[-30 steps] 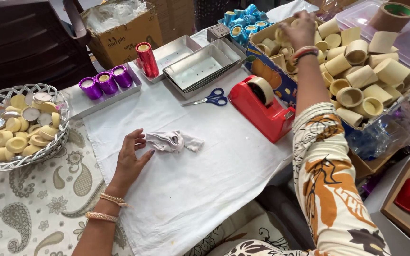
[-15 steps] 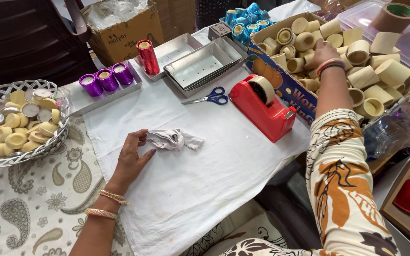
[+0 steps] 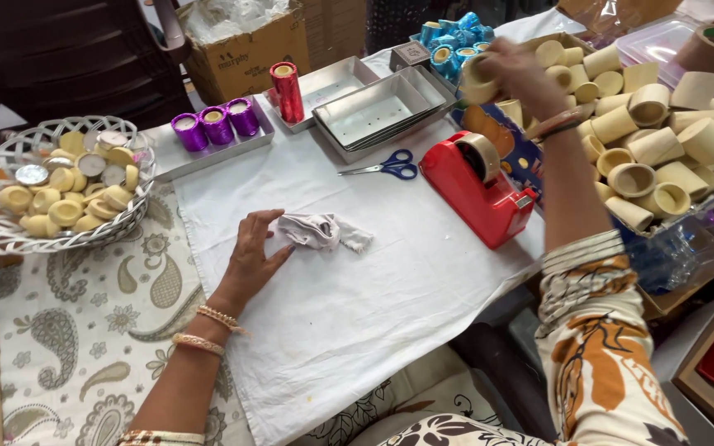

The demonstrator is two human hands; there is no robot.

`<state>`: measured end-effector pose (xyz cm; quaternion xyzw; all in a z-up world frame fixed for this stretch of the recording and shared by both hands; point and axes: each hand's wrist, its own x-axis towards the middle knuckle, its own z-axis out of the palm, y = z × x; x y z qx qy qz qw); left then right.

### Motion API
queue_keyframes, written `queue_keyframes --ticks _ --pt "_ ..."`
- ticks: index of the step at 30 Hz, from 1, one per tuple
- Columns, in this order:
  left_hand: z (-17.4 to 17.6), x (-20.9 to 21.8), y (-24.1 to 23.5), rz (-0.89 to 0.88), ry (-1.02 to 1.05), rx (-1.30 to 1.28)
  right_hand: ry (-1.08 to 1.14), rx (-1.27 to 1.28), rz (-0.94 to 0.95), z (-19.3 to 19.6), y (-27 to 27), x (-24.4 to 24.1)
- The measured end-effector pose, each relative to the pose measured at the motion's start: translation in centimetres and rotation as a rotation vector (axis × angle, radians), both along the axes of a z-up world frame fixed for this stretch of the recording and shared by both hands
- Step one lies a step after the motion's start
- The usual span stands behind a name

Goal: The person wraps a small candle in purple foil, secures it with tape, and places it in a tray. They then wipe a wooden candle holder with a cloth, retrieve a sheet of blue foil from a box, and cut it into a smaller piece using scissors.

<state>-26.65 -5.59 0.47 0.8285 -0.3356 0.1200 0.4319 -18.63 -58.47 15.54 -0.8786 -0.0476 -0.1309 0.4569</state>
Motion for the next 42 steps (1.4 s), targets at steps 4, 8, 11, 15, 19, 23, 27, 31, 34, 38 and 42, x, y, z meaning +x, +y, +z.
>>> queue_keyframes --ticks 4,8,11,15,19,23,27,31,34,38,42 --pt "0.1 -0.1 -0.2 0.033 -0.055 0.005 0.106 0.009 0.214 -1.5 14.2 -0.5" --pt "-0.4 0.1 -0.3 -0.101 0.061 -0.216 0.189 -0.084 0.498 -5.6 27.7 -2.1" --pt "-1.0 0.6 0.1 -0.123 0.287 -0.361 0.16 -0.178 0.641 -7.4 32.5 -3.2" --pt "-1.8 1.1 1.0 0.053 0.27 -0.314 0.13 -0.426 0.614 -7.3 31.7 -2.8" --pt "0.0 0.8 0.9 0.24 0.196 -0.27 0.151 -0.564 0.694 -7.4 29.0 -3.1" --pt "-0.6 0.7 0.9 0.257 0.159 -0.234 0.058 -0.483 0.77 -11.1 28.6 -2.0" --pt "-0.9 0.9 0.7 0.259 0.037 -0.224 -0.041 -0.167 0.511 -11.5 30.4 -2.1" --pt "-1.1 1.1 0.8 0.265 0.148 -0.222 -0.441 -0.205 0.624 -12.0 34.1 -4.5" --pt "-1.4 1.0 1.1 0.162 0.215 -0.316 -0.722 -0.41 0.742 -11.2 34.5 -6.0" --pt "-0.5 0.5 1.0 0.2 0.174 -0.18 -0.598 -0.347 0.671 -13.3 35.0 -6.5" --pt "0.1 0.1 0.5 0.371 -0.233 0.065 -0.253 0.114 0.412 -14.4 36.4 -6.6"
